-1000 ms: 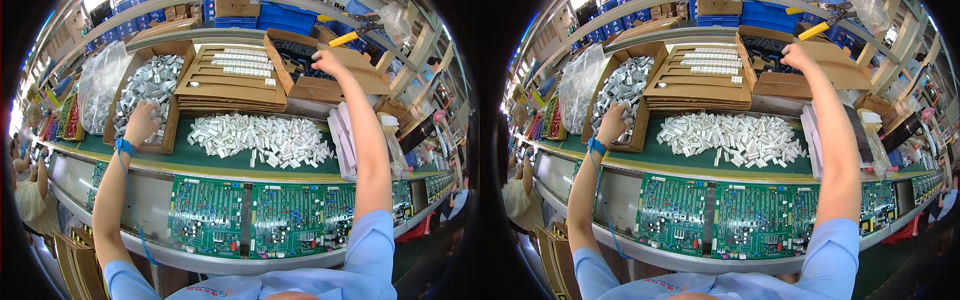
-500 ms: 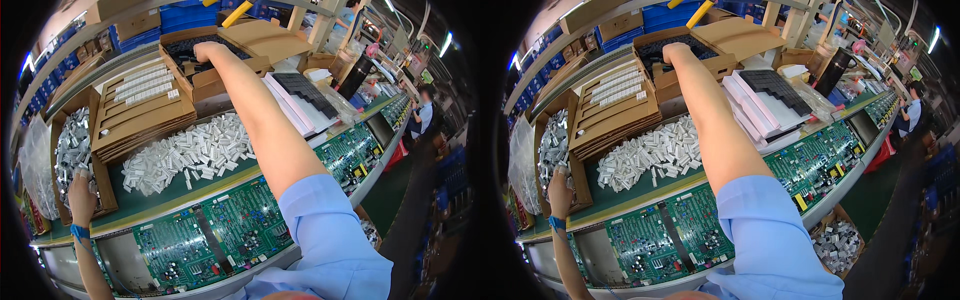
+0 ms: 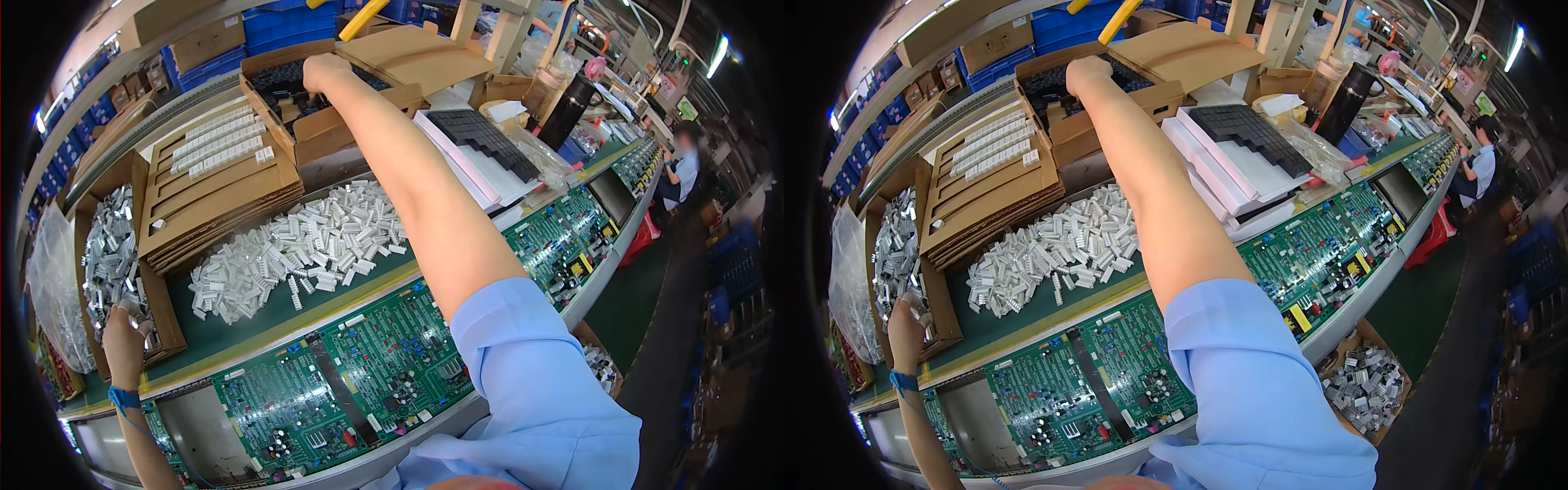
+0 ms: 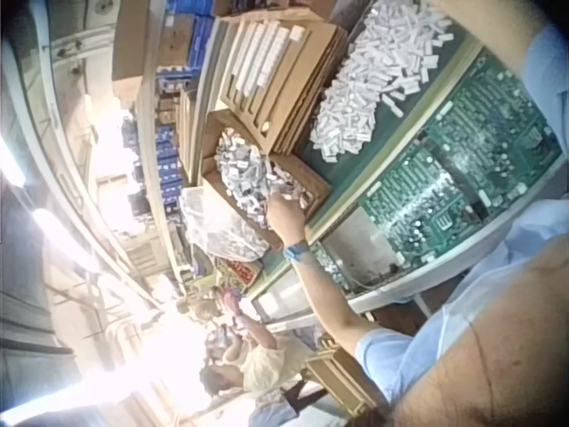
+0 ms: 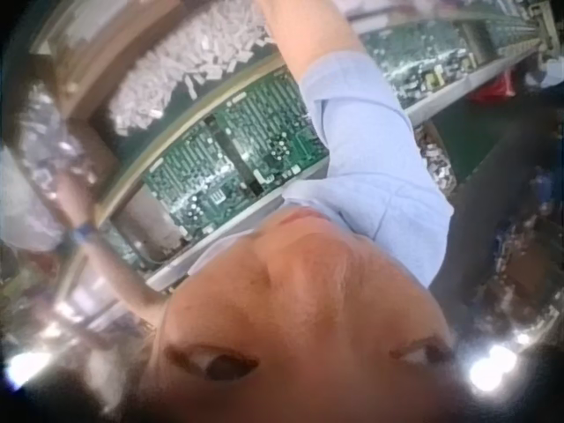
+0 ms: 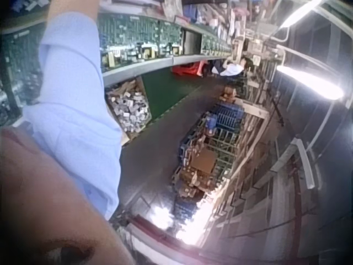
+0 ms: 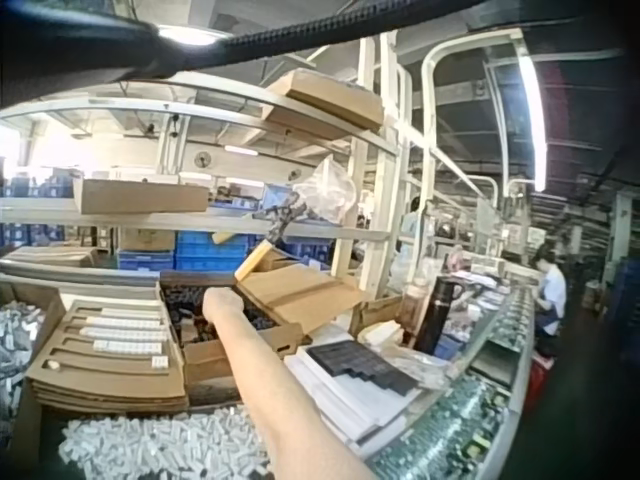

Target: Manually install electronic components onto printed circuit boards moving on an assembly line.

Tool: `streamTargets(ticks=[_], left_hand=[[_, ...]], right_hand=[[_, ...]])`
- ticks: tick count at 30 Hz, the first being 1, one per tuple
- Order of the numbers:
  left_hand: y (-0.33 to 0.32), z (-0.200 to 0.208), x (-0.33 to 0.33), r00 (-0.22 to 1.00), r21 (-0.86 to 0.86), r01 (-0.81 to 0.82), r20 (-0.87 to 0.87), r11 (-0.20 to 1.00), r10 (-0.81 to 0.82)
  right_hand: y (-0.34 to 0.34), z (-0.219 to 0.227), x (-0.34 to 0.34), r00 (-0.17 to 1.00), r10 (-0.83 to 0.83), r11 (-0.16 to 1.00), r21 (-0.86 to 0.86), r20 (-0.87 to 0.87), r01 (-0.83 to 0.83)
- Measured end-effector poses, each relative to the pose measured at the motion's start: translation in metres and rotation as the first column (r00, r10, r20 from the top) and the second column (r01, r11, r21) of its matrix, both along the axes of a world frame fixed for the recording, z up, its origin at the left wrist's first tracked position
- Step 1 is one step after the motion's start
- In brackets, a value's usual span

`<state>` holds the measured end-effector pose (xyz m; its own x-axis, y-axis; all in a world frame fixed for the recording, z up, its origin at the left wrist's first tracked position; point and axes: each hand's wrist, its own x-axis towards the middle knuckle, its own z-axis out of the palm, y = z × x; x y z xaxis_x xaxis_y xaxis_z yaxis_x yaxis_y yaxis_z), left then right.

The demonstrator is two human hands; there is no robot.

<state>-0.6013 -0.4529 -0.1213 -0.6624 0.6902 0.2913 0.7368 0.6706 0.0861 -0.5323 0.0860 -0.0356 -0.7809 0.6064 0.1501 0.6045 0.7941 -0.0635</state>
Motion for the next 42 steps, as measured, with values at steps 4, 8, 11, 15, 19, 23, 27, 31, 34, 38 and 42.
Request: streamTargets(ticks=[4,8,11,15,19,23,27,31,34,38,42], left_hand=[[0.002,0.005,0.001,0.988,0.16,-0.099,0.132,0.982,0.078],[-0.018,0.0,-0.012,0.966,0.415,-0.031,0.246,0.909,-0.079],[-0.022,0.011,-0.002,0.988,0.361,-0.065,0.155,0.93,0.009],[-0.042,0.021,0.006,0.995,0.413,0.006,0.086,0.911,-0.046],[-0.057,0.018,0.026,0.987,0.372,-0.056,0.16,0.926,-0.005],[-0.017,0.04,0.076,0.932,0.451,0.018,0.316,0.893,-0.178],[-0.003,0.044,0.124,0.88,0.428,0.069,0.399,0.901,-0.256],[0.023,0.047,0.16,0.797,0.442,0.061,0.517,0.895,-0.311],[0.036,0.038,0.167,0.779,0.46,0.133,0.499,0.878,-0.38],[0.052,0.035,0.185,0.692,0.45,0.189,0.569,0.873,-0.444],[0.076,0.0,0.183,0.394,0.784,0.302,0.414,0.541,-0.82]], right_hand=[[0.017,-0.001,0.002,0.945,-0.033,0.999,-0.019,-0.324,0.028],[0.025,0.004,0.019,0.737,-0.218,0.794,-0.556,-0.64,-0.248],[0.018,0.005,0.036,0.502,-0.447,0.532,-0.672,-0.74,-0.515],[0.002,0.021,0.056,0.658,-0.367,0.177,-0.743,-0.658,-0.645],[-0.044,0.024,0.102,0.734,-0.129,-0.07,-0.733,-0.666,-0.677],[-0.125,0.048,0.248,0.806,0.004,0.026,-0.805,-0.593,-0.592],[-0.145,0.0,0.307,0.814,0.2,-0.046,-0.835,-0.545,-0.548],[-0.18,-0.018,0.355,0.848,0.18,-0.165,-0.865,-0.499,-0.475],[-0.192,-0.027,0.377,0.888,0.161,-0.104,-0.902,-0.43,-0.418],[-0.196,-0.042,0.396,0.888,0.165,0.005,-0.9,-0.43,-0.436],[-0.225,-0.058,0.406,0.857,0.236,0.361,-0.777,-0.459,-0.516]])
